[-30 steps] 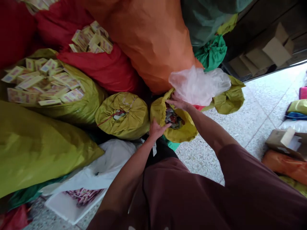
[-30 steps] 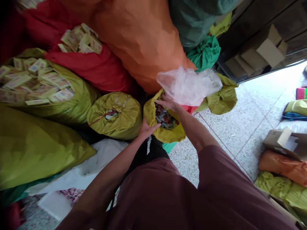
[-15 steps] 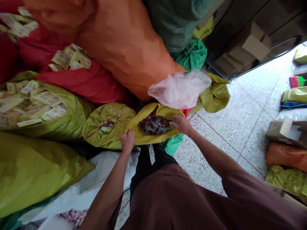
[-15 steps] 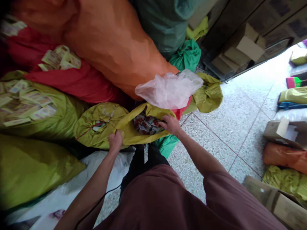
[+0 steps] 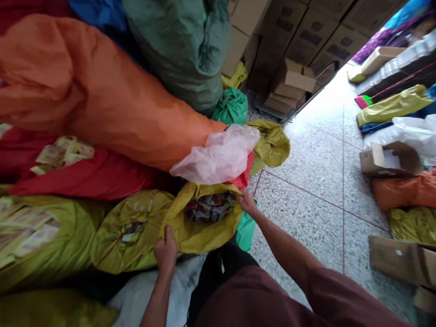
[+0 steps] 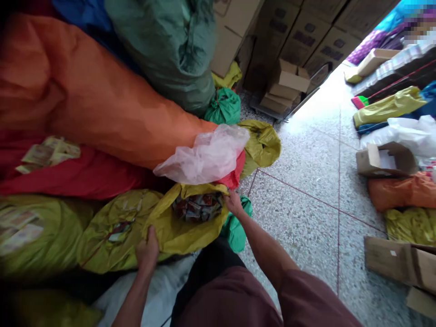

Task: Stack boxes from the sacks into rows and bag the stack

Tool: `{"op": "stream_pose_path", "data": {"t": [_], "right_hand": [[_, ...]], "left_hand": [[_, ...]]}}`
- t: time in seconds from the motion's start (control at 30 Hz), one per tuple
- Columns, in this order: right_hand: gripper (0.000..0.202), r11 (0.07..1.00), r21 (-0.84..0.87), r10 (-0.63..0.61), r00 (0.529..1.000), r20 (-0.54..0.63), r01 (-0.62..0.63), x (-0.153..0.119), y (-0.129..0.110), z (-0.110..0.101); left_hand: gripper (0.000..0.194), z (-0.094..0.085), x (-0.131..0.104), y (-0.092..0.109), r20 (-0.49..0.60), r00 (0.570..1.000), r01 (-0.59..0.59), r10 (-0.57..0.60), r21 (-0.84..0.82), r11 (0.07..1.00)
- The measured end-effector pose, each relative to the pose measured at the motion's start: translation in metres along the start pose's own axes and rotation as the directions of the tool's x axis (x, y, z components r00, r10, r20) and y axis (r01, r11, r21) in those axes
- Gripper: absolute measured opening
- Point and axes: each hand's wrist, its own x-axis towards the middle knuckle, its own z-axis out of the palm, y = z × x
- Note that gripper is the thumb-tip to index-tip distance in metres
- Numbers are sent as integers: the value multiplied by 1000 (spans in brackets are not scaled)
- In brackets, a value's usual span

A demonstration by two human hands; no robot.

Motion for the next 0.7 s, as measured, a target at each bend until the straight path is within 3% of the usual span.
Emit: {"op": "stream_pose_path", "data": {"t": [0.07,0.1,0.2,0.3,0.37,0.4,0.43,0.47,0.5,0.57,0.6,0.63,0.67,0.7], "right_hand": [[27,999,51,-19,1000,19,18,-8,6,-4],[31,997,71,-22,1000,19,20,-11,10,-10],[52,994,108,26,998,-62,-19,-10,26,-41],[68,988,105,137,964,-226,-115,14,44,-94],[75,982,81,188,920,-345,-170,41,59,-136],[77,981,65,195,897,-396,-184,57,67,-158],[79,981,53,192,878,-439,-187,73,75,-180],[80,983,32,173,863,-475,-180,91,83,-201],[80,986,-7,140,853,-502,-166,111,91,-221],[78,982,-141,39,856,-516,-129,156,105,-256],[75,969,-225,-23,867,-498,-104,182,110,-270],[73,948,-310,-83,880,-467,-75,209,115,-282],[74,923,-383,-133,893,-430,-47,237,118,-291],[78,900,-435,-166,903,-396,-25,265,122,-298]], "left_hand": [[50,-3,-2,3,36,999,39,-41,58,998],[49,-7,-6,6,33,999,5,-7,57,998],[63,-24,-28,18,-111,966,-231,232,20,973],[64,-36,-61,43,-261,880,-407,397,17,913],[48,-29,-84,73,-217,889,-424,403,-58,904],[43,-19,-94,92,-130,907,-415,401,-114,903],[40,-3,-104,114,-1,913,-401,407,-167,900],[39,18,-114,138,155,893,-387,422,-215,897],[38,44,-124,163,313,838,-379,448,-257,889],[34,111,-140,214,567,665,-366,485,-319,874],[33,151,-146,240,641,594,-348,486,-340,874],[32,194,-150,265,683,560,-315,469,-348,883],[31,239,-151,290,697,571,-270,433,-339,901],[32,284,-151,314,681,632,-207,370,-311,928]]}}
